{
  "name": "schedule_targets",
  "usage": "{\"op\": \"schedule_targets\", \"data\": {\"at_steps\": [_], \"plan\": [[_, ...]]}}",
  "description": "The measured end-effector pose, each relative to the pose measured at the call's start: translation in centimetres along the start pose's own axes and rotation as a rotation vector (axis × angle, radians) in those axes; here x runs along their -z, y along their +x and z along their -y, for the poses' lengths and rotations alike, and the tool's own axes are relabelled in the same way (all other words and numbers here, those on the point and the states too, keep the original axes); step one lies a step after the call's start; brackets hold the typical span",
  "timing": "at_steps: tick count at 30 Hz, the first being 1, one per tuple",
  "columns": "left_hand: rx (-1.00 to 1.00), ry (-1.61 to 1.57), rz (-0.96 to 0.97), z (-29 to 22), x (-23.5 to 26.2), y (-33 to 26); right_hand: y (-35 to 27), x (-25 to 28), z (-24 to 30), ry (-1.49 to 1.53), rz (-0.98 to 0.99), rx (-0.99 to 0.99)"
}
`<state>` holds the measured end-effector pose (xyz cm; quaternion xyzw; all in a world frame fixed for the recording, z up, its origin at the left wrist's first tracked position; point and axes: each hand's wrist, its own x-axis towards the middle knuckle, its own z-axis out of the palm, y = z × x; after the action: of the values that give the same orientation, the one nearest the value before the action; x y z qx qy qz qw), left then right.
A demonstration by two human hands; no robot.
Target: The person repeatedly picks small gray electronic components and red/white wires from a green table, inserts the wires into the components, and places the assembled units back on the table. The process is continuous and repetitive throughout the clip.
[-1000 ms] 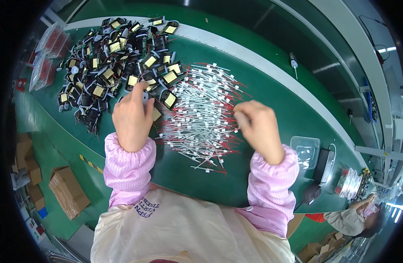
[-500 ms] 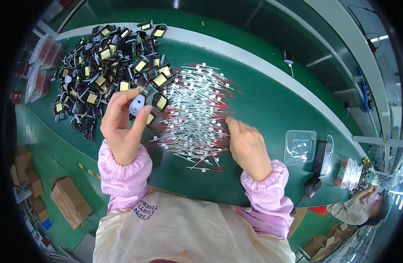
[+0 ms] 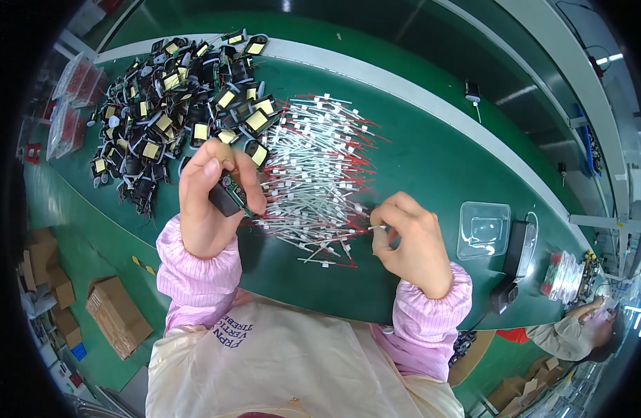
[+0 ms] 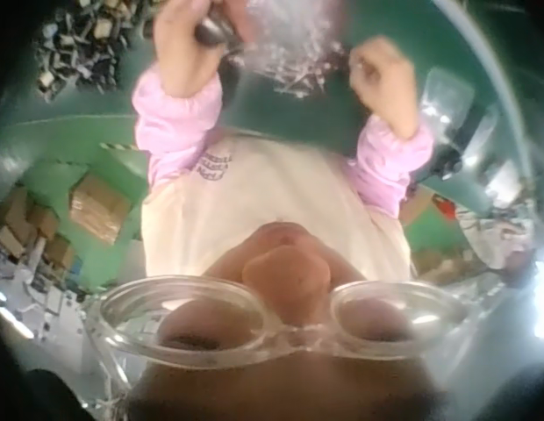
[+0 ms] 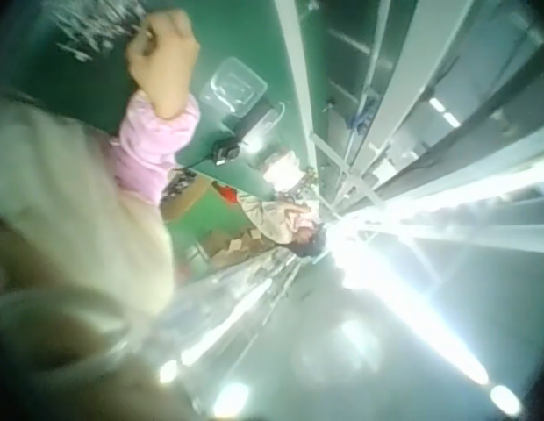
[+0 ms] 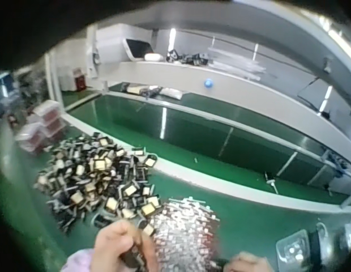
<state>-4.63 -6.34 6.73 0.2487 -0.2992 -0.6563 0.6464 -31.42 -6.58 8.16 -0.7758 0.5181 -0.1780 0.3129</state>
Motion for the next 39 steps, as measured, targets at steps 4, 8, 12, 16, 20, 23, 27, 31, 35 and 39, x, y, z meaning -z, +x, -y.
{"op": "schedule_targets", "data": {"at_steps": [4,8,12,16,20,23,27,31,35,39], "plan": [[0.174,-0.075,0.036,0.3,-0.4,0.2,0.1,-0.1,-0.2,0.0,-0.156,0.124],[0.227,0.059,0.148,0.5,-0.7,0.2,-0.1,0.0,0.8,0.261,-0.251,0.142],[0.176,0.241,0.276,1.1,-0.6,-0.1,-0.8,-0.9,2.2,1.035,-0.248,-0.007],[0.208,0.22,0.358,1.4,-0.3,0.0,-0.5,-2.0,2.7,1.375,-0.193,-0.028],[0.22,0.382,0.391,1.1,-0.6,0.1,-0.2,-2.8,3.5,1.39,-0.187,-0.053],[0.131,0.478,0.509,1.1,-0.8,0.3,-0.1,-3.3,4.0,1.257,-0.227,-0.036],[0.036,0.66,0.487,1.8,-0.9,-0.3,-0.2,-3.8,4.3,1.133,-0.239,-0.023],[0.021,0.659,0.491,1.8,-0.5,-0.2,-0.2,-4.2,5.3,1.045,-0.306,-0.032],[0.019,0.658,0.483,1.5,-0.4,-0.2,0.3,-4.6,5.2,0.713,-0.375,0.197],[0.04,0.689,0.499,1.1,-0.5,-0.3,0.6,-4.3,5.2,0.516,-0.38,0.317]]}}
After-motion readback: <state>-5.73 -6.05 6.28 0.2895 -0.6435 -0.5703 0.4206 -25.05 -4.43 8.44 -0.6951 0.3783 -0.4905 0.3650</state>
